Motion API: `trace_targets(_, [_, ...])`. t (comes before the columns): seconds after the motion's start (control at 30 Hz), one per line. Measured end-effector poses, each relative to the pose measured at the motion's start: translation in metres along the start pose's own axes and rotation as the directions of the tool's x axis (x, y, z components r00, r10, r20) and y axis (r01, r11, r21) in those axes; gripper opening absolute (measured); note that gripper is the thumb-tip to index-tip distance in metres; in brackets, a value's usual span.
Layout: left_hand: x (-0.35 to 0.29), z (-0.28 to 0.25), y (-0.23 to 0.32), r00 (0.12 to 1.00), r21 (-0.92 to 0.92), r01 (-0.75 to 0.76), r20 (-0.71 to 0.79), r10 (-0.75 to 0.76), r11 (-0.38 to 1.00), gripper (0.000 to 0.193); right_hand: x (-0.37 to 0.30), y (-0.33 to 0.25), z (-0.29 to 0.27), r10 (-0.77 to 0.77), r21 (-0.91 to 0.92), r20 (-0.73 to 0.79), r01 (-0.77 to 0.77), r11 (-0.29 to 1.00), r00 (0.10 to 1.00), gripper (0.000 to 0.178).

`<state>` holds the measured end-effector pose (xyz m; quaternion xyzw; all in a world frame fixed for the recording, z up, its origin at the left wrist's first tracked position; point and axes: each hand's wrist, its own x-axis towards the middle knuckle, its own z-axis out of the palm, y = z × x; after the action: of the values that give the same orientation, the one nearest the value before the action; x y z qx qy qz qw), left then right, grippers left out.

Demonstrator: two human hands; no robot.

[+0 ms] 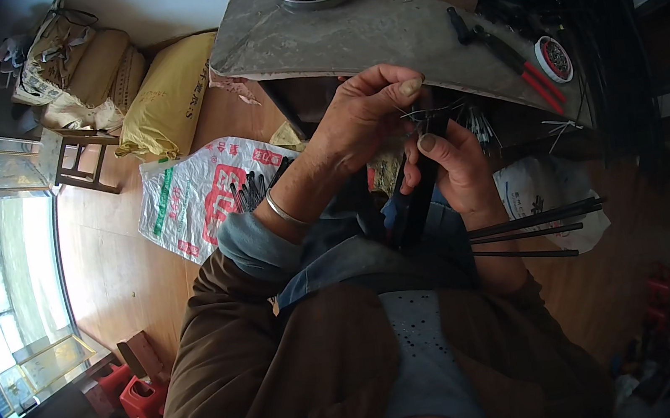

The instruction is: Assemble an umbrella frame by attaching ribs to a central hub and securing them with wire.

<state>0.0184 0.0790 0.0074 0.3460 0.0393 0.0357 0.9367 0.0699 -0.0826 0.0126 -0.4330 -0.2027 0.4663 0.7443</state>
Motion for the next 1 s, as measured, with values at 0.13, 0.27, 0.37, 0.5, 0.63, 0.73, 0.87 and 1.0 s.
trace_targets(0.13, [0.0027, -0.0035, -0.0020, 0.999, -0.015, -0.009, -0.052, 0.008, 1.000, 0.013, 0.0011, 0.0014, -0.0008, -0.012, 0.002, 0.002, 0.012, 1.000, 1.000, 0.027])
trace_targets(0.27, [0.0045, -0.0083, -0.0043, 0.998, -0.022, -0.013, -0.057, 0.012, 1.000, 0.013, 0.0018, -0.0005, 0.0011, -0.005, 0.006, 0.013, 0.005, 1.000, 1.000, 0.026])
trace_targets(0.37, [0.0052, -0.0049, -0.0033, 0.997, -0.024, -0.006, -0.081, 0.004, 1.000, 0.014, 0.0020, 0.0013, -0.0002, -0.013, 0.007, 0.003, 0.013, 1.000, 1.000, 0.025])
trace_targets(0.5, [0.0034, -0.0017, -0.0005, 0.998, -0.015, 0.046, -0.044, -0.046, 0.999, 0.013, 0.0028, 0.0011, 0.0009, -0.004, 0.001, -0.001, 0.004, 1.000, 1.000, 0.024])
trace_targets(0.63, [0.0042, -0.0059, -0.0034, 1.000, -0.016, 0.028, 0.001, -0.028, 0.999, 0.012, 0.0027, 0.0017, 0.0008, -0.009, 0.010, 0.005, 0.009, 1.000, 1.000, 0.024])
trace_targets(0.73, [0.0043, -0.0067, -0.0039, 1.000, -0.036, 0.001, 0.030, 0.000, 0.999, 0.012, 0.0028, 0.0017, 0.0002, -0.005, 0.019, 0.002, 0.005, 1.000, 1.000, 0.024])
trace_targets(0.87, [0.0062, -0.0073, -0.0040, 1.000, -0.043, 0.003, 0.013, -0.003, 0.999, 0.011, 0.0032, 0.0018, -0.0008, 0.012, 0.033, -0.008, -0.012, 0.999, 1.000, 0.024])
trace_targets(1.0, [0.0060, -0.0076, -0.0030, 0.999, -0.063, -0.003, 0.032, 0.005, 0.998, 0.011, 0.0036, 0.0026, -0.0011, -0.005, 0.021, -0.013, 0.005, 1.000, 1.000, 0.024])
